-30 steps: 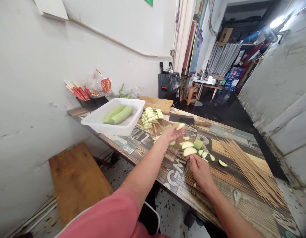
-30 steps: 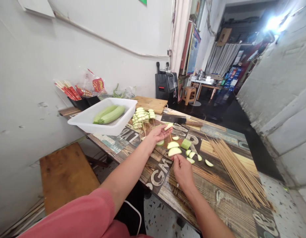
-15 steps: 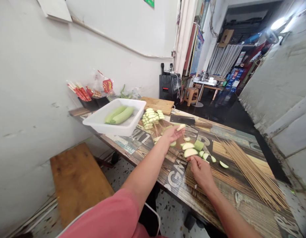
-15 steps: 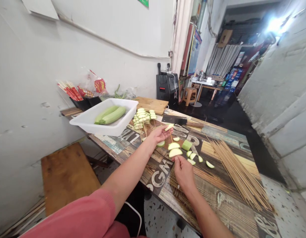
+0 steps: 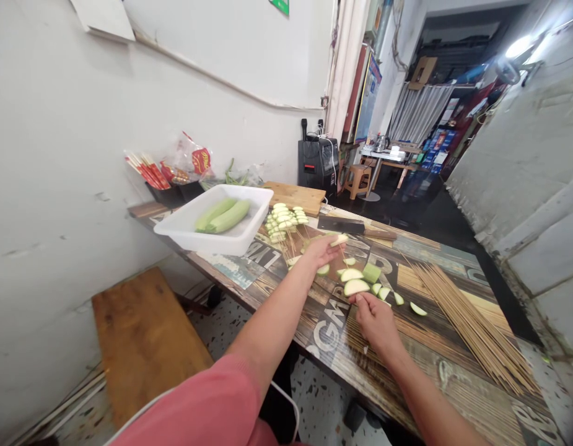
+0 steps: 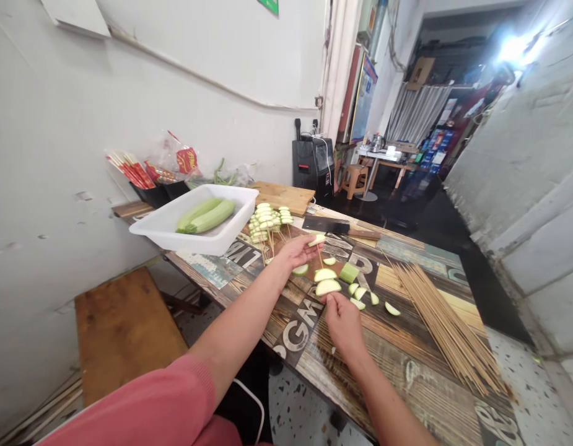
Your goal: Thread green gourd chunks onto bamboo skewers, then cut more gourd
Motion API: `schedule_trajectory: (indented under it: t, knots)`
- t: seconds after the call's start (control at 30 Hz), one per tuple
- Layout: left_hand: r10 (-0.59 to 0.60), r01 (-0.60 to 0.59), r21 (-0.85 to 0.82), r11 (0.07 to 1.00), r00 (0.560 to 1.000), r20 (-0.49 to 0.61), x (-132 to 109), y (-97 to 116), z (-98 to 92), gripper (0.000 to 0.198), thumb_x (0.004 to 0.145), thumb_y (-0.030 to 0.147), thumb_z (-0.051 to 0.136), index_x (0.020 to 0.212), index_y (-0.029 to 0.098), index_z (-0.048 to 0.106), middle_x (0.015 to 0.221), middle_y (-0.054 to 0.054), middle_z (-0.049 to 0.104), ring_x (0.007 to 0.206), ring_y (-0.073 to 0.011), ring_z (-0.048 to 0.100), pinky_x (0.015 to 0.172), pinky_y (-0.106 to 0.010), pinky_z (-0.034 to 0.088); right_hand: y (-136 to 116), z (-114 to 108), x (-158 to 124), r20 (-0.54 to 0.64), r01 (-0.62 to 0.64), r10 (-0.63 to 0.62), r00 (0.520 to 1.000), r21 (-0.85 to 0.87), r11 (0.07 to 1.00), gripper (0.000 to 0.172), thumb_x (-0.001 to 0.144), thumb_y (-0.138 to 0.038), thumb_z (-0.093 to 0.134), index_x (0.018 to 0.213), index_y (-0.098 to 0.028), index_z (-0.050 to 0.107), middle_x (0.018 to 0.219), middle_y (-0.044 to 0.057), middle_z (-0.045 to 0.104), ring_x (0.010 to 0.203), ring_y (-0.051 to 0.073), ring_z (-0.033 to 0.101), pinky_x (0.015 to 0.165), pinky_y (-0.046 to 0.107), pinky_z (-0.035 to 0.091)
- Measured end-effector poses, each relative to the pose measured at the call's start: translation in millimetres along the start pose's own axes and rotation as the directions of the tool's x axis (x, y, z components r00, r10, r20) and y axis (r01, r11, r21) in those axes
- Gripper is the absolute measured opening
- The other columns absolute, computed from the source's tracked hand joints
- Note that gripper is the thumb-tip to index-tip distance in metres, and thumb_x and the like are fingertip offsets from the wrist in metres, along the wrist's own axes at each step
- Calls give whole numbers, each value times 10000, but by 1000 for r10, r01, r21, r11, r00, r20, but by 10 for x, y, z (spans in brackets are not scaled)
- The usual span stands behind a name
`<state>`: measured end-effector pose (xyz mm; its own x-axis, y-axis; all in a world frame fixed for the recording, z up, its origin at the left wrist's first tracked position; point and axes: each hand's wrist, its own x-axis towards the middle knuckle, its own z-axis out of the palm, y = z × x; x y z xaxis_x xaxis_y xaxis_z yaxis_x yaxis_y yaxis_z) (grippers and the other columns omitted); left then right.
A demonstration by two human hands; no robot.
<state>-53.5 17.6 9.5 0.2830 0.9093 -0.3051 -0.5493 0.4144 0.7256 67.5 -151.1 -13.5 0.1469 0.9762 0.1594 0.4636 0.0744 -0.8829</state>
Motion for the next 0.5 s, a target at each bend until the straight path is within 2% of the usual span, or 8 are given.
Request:
schedule_trajectory:
  t: [0.17,0.27,0.4,0.5]
  knots:
    - [72,-74,146,986,997,20,-5,-47,0,73,778,115,633,848,126,614,796,-72,688,639,-133,658,670,-265,532,31,31,-2,0,-29,29,1000,44,999,362,825,-473,422,724,-181,611,405,-48,405,384,124,373,414,240,290]
    - [98,-94,183,979,995,-11,-16,-69,26,70,765,124,655,817,120,608,793,-75,686,622,-125,651,689,-271,531,28,59,-9,-16,-24,25,1000,41,999,358,822,-473,421,724,-185,610,411,-44,415,395,130,390,421,242,300]
    - [52,-43,127,991,996,-67,-15,-88,62,32,809,119,602,818,112,572,740,-77,679,621,-134,655,724,-302,543,14,93,-17,-29,-7,7,1000,19,1000,365,819,-476,416,722,-186,617,426,-29,443,425,144,423,436,248,313]
    - [-24,25,36,999,999,-40,-13,-100,84,31,859,122,535,838,100,534,702,-109,670,654,-174,676,713,-326,553,16,110,-15,-44,3,-3,999,2,1000,366,822,-470,410,724,-185,617,437,-24,456,443,148,435,447,250,317]
